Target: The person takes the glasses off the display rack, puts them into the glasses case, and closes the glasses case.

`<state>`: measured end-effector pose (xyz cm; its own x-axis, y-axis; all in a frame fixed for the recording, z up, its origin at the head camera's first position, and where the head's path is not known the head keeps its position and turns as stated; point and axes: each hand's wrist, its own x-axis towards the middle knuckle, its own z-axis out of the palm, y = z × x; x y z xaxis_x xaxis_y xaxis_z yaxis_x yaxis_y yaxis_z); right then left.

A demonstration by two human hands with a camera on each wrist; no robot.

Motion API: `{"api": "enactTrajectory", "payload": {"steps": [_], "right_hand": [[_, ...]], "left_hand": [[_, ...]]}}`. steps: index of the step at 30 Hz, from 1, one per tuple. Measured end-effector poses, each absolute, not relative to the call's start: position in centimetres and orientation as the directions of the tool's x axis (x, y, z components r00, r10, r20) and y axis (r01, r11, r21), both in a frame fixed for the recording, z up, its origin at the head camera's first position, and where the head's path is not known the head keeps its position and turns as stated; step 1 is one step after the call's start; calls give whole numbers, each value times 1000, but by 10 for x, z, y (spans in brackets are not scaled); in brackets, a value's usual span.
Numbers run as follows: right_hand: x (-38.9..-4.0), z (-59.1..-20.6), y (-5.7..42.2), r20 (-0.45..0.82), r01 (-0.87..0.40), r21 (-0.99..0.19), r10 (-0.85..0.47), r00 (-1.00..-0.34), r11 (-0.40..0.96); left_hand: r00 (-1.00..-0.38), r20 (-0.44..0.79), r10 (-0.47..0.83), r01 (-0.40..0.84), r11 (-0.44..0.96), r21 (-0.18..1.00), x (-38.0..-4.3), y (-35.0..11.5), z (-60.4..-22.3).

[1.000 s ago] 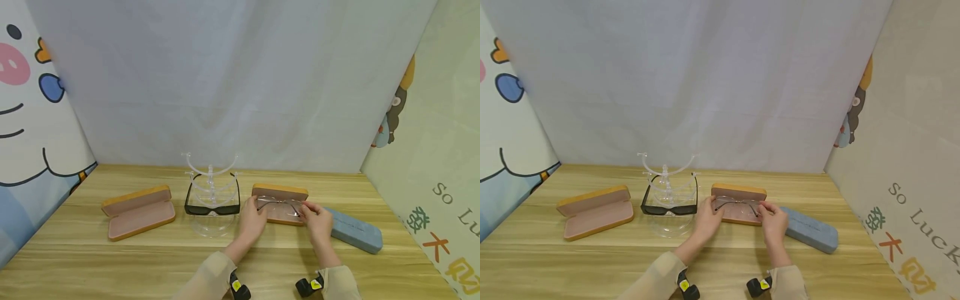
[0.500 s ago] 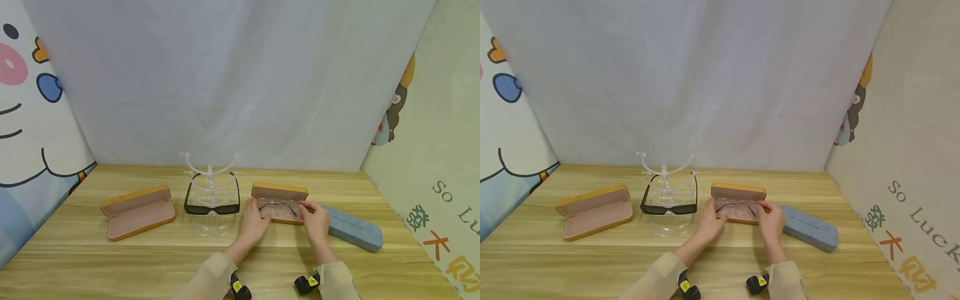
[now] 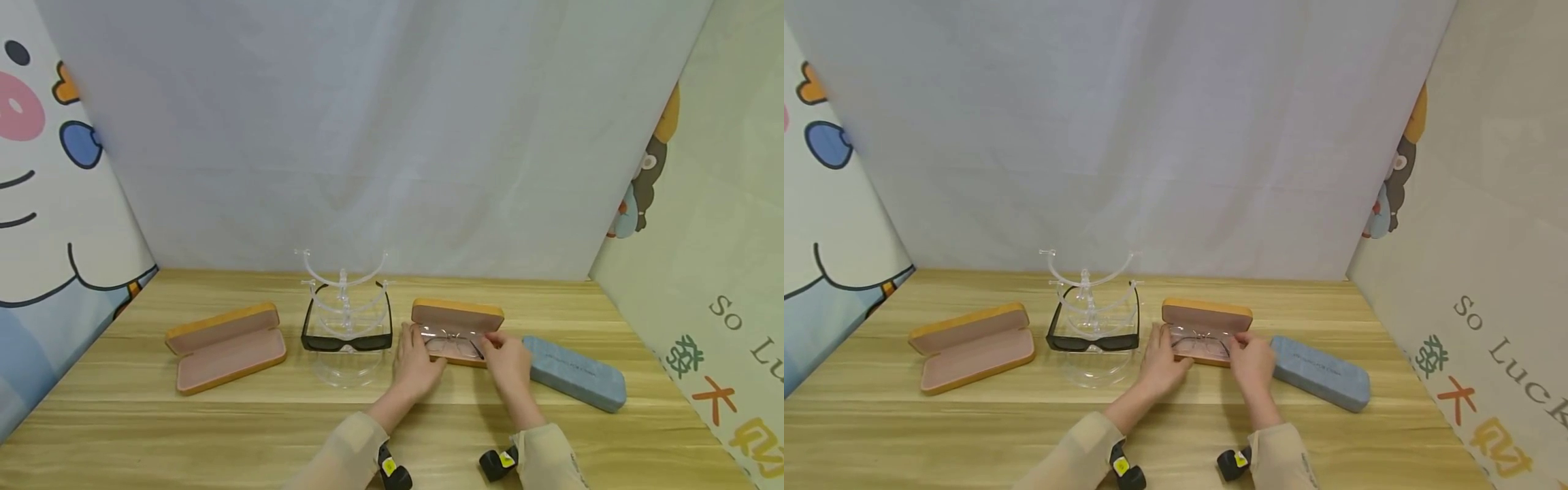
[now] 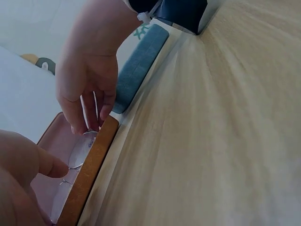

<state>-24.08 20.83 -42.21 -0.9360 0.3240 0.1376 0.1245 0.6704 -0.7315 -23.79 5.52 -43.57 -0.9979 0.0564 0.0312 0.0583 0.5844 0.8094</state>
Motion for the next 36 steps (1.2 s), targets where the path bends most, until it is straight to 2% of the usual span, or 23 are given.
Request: {"api": "enactTrajectory", "payload": {"steps": [7,17,25,36], "right_hand": [[-236,-419,209,31,175,-744,295,-955,645],[-237,-411,217,-135,245,-816,239,-962,523],[-244,-403,226,-110,147,-855,102,-989,497],[-244,-407,227,-71,141,-866,161,-984,480]], "left_hand": [[-1000,-2,5,1,520,854,-243,55,-436],[-1000,-6,-30,-17,375,927,-255,55,-425],[-1000,-23,-17,-28,335,942,-259,55,-420],[-997,36,-68,12,323,946,-258,51,-420]]}}
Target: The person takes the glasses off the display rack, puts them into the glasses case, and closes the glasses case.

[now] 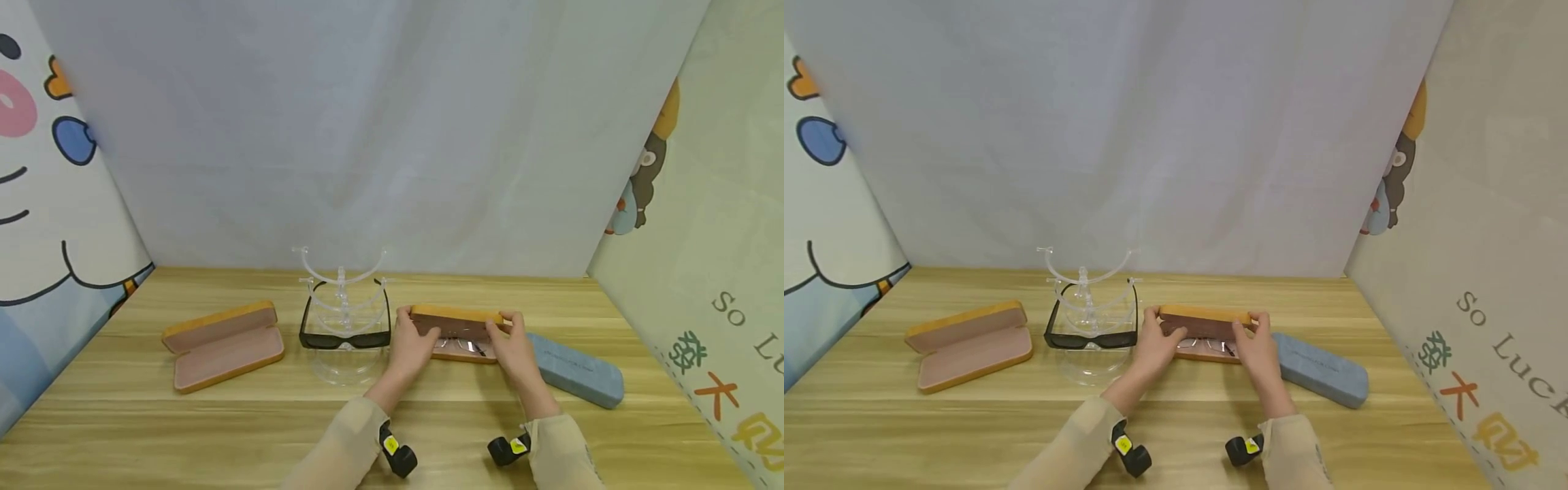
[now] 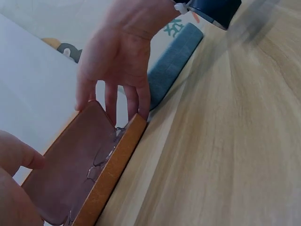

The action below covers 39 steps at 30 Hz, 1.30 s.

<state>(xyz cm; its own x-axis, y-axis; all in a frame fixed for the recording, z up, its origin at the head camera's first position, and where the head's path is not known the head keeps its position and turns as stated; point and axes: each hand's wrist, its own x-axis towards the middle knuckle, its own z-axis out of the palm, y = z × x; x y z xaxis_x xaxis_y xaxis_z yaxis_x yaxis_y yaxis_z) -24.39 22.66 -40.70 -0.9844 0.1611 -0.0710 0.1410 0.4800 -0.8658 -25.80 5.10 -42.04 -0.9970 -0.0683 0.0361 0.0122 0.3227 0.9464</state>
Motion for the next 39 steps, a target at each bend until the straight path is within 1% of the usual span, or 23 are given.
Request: {"api": "enactTrajectory", "payload": {"steps": [7,13,16,22,33,39], "right_hand": [[-241,-408,228,-65,134,-880,165,-984,455],[-241,-406,229,-83,141,-892,150,-985,429],[-240,-406,228,-83,140,-888,147,-986,438],[-239,-409,228,-77,137,-885,150,-986,446],[-238,-412,230,-73,137,-869,149,-986,475],[-239,-416,231,-69,130,-865,141,-988,485]], "left_hand": [[-985,45,-166,-21,376,926,-261,59,-421],[-970,75,-233,-11,349,937,-263,66,-421],[-968,82,-237,-7,352,936,-263,66,-421],[-970,95,-224,-6,410,912,-260,61,-425],[-974,85,-212,-10,408,913,-259,56,-431],[-965,139,-224,27,442,897,-257,55,-436]]}}
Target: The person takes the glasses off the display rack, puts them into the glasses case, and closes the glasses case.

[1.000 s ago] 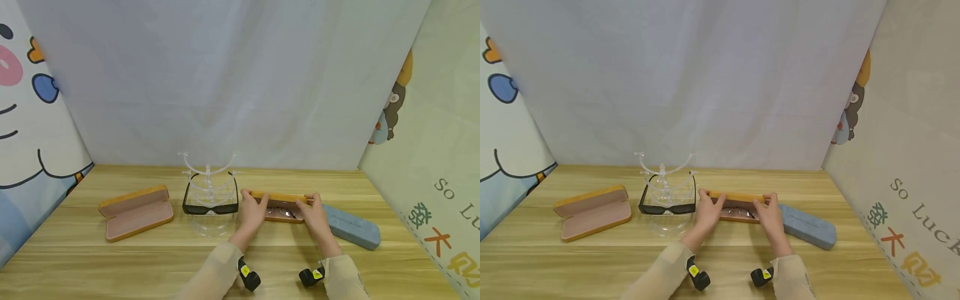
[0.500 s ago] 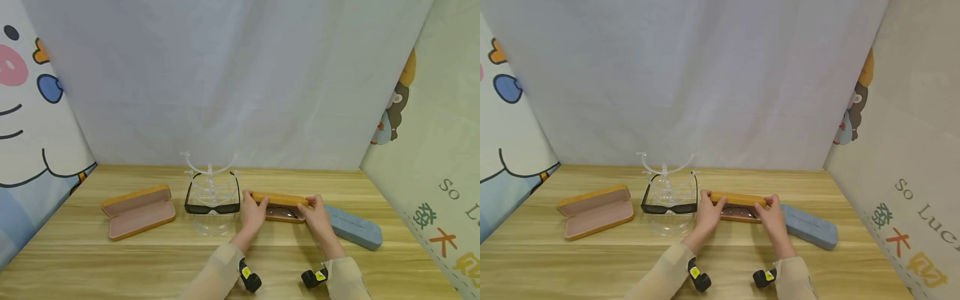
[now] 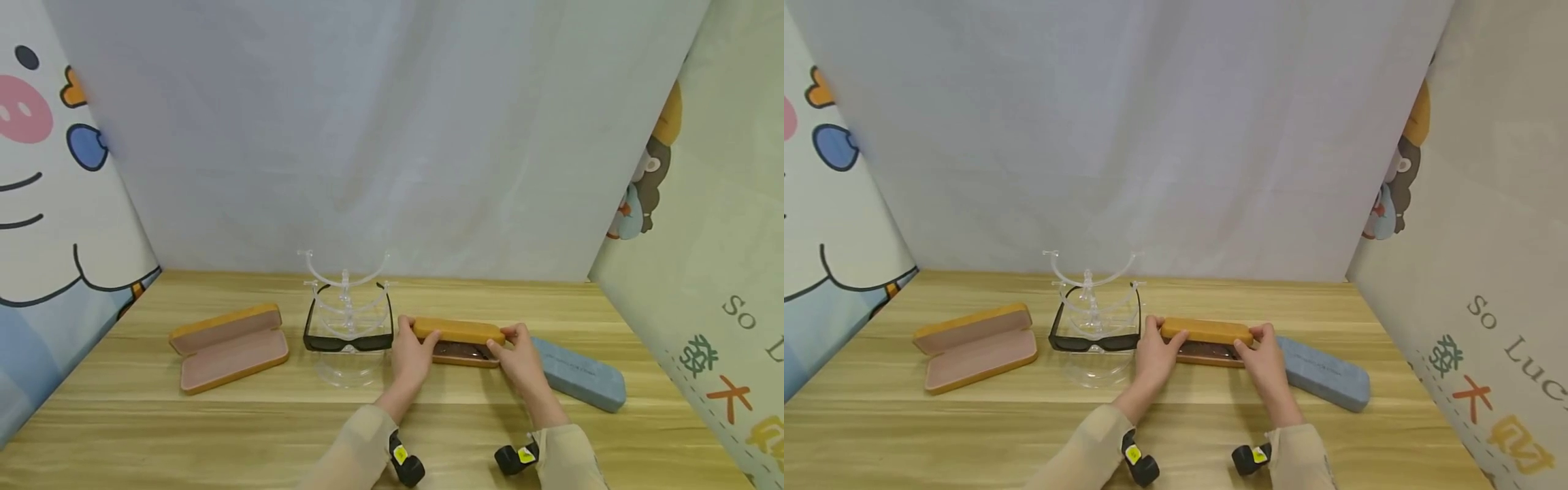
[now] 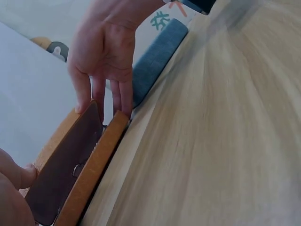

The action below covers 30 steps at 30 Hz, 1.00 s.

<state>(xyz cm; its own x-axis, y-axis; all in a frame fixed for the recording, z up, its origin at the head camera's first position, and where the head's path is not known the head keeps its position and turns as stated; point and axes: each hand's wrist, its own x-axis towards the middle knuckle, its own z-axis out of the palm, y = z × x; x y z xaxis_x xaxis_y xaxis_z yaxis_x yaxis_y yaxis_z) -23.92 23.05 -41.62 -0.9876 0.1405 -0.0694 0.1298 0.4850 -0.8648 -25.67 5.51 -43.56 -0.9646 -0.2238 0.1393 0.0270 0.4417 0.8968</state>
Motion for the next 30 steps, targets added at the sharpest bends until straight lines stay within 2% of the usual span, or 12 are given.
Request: {"api": "enactTrajectory", "payload": {"steps": [9,19,30], "right_hand": [[-235,-419,231,-66,118,-841,116,-991,528],[-235,-421,230,-28,110,-813,149,-988,572],[-231,-416,226,33,100,-750,189,-981,654]], "left_hand": [[-963,166,-211,57,443,895,-252,53,-442],[-963,162,-216,47,458,888,-252,55,-442],[-984,133,-115,51,539,841,-244,47,-437]]}}
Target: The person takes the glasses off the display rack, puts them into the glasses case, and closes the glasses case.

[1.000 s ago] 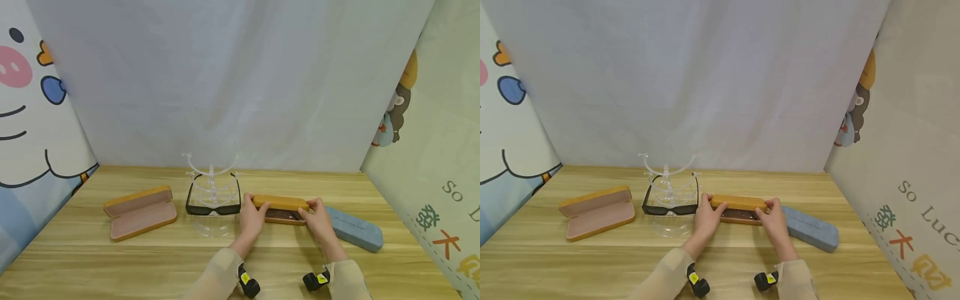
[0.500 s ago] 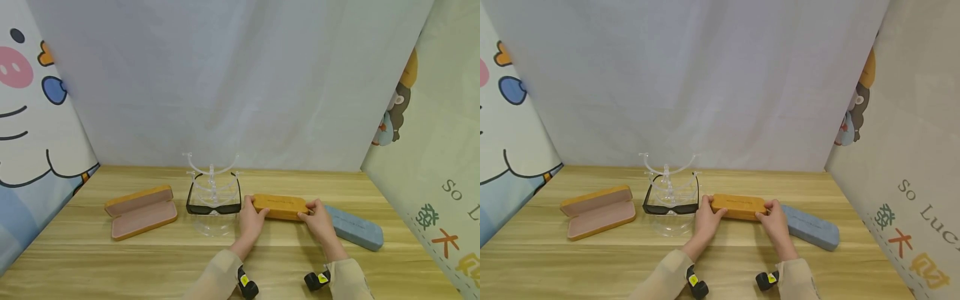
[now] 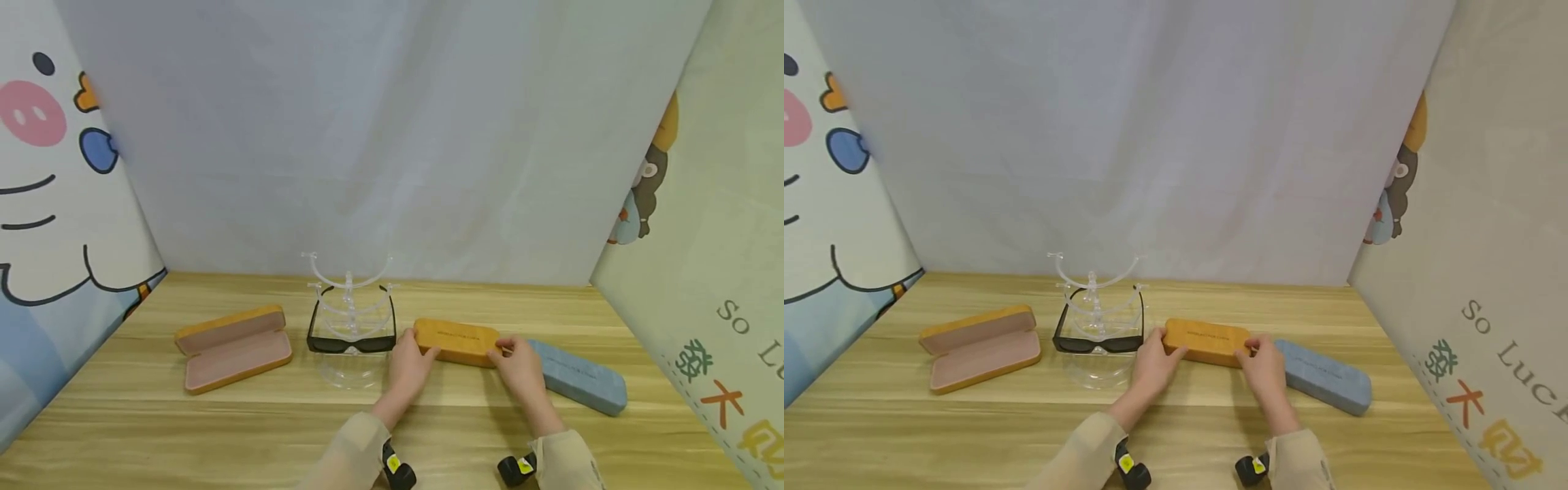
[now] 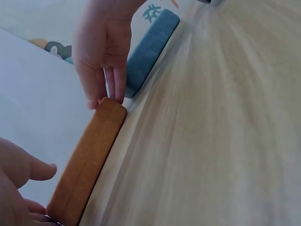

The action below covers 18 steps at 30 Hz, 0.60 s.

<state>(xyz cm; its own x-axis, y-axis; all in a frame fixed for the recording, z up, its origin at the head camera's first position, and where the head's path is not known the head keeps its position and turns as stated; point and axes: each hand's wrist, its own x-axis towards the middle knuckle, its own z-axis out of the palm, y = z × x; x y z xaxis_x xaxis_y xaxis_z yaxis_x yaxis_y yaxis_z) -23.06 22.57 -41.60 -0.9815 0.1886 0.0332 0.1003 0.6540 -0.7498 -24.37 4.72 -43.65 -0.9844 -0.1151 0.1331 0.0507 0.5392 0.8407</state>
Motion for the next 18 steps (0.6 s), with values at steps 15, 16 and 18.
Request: {"api": "enactTrajectory", "payload": {"steps": [15,16,18], "right_hand": [[-225,-407,197,269,-78,-631,123,-955,772],[-225,-408,194,278,-99,-641,110,-954,761],[-224,-408,188,298,-144,-659,82,-951,738]], "left_hand": [[-974,216,68,211,616,759,-213,12,-415],[-974,214,74,213,619,756,-213,8,-413],[-973,214,81,216,636,741,-211,0,-410]]}}
